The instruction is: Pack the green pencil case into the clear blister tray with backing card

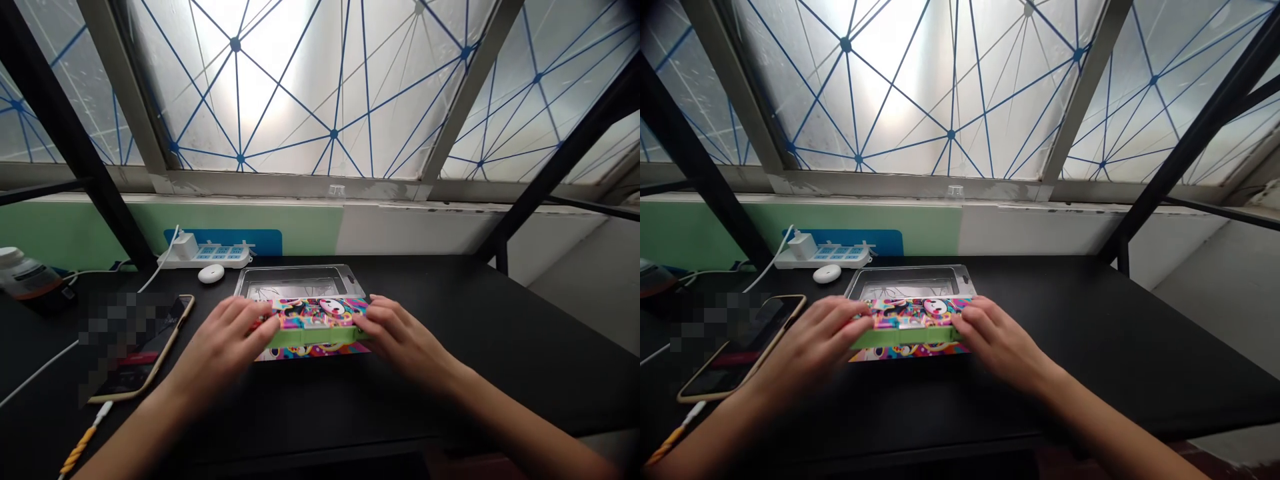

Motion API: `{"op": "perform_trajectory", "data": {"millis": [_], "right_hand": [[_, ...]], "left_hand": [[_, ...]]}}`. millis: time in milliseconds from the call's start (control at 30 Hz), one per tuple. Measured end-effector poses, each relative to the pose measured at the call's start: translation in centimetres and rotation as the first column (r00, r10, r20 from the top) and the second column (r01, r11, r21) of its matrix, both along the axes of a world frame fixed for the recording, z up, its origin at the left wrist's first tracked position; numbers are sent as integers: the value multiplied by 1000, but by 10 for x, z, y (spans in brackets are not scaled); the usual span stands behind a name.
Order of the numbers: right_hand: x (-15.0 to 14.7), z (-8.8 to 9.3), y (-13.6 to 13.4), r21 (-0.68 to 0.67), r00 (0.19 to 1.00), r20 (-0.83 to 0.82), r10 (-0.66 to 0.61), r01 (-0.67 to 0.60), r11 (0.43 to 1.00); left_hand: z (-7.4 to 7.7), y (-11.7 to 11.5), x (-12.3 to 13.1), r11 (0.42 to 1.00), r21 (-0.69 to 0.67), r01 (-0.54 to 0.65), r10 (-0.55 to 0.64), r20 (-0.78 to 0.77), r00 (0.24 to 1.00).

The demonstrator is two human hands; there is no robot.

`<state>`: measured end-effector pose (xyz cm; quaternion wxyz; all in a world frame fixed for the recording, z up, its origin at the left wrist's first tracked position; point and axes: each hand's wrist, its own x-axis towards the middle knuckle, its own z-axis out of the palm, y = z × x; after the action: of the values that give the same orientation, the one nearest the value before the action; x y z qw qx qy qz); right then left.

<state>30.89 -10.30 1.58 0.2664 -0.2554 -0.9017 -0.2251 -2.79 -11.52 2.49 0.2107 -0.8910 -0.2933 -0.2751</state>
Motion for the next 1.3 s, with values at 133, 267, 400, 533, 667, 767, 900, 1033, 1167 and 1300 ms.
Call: {"op": "perform_trajectory", "data": {"millis": [133,267,400,533,667,767,900,1033,1167,1300], "right_hand": [[-5,-21,-8,-92,997,-10,75,-76,993],[-7,-27,-5,-339,998,-56,27,-45,940],[0,-28,-5,-526,993,-75,-95,41,849],[6,-21,-2,-699,974,-155,-164,9,715],[5,-5,8,-802,940,-240,-241,-52,595],[0,-1,21,-803,887,-297,-355,-30,595],[-9,-4,31,-789,821,-338,-461,20,614],[-3,-4,28,-817,837,-308,-452,11,577],[16,-8,18,-840,939,-221,-263,-47,541],[20,-14,9,-824,959,-168,-229,-9,566]], "left_hand": [[-32,-6,-9,981,-186,-61,58,-20,998],[-40,-2,-20,877,-470,-101,159,84,984],[-41,-3,-26,785,-614,-82,245,186,951],[-46,1,-26,744,-667,-46,283,251,926],[-49,3,-25,716,-698,-22,318,297,900],[-49,2,-24,686,-727,-24,354,304,884],[-46,-1,-23,647,-762,-20,402,320,858],[-43,-3,-23,643,-766,4,410,349,843],[-36,-2,-21,624,-781,5,437,354,827],[-32,-1,-22,636,-769,-64,443,296,846]]}}
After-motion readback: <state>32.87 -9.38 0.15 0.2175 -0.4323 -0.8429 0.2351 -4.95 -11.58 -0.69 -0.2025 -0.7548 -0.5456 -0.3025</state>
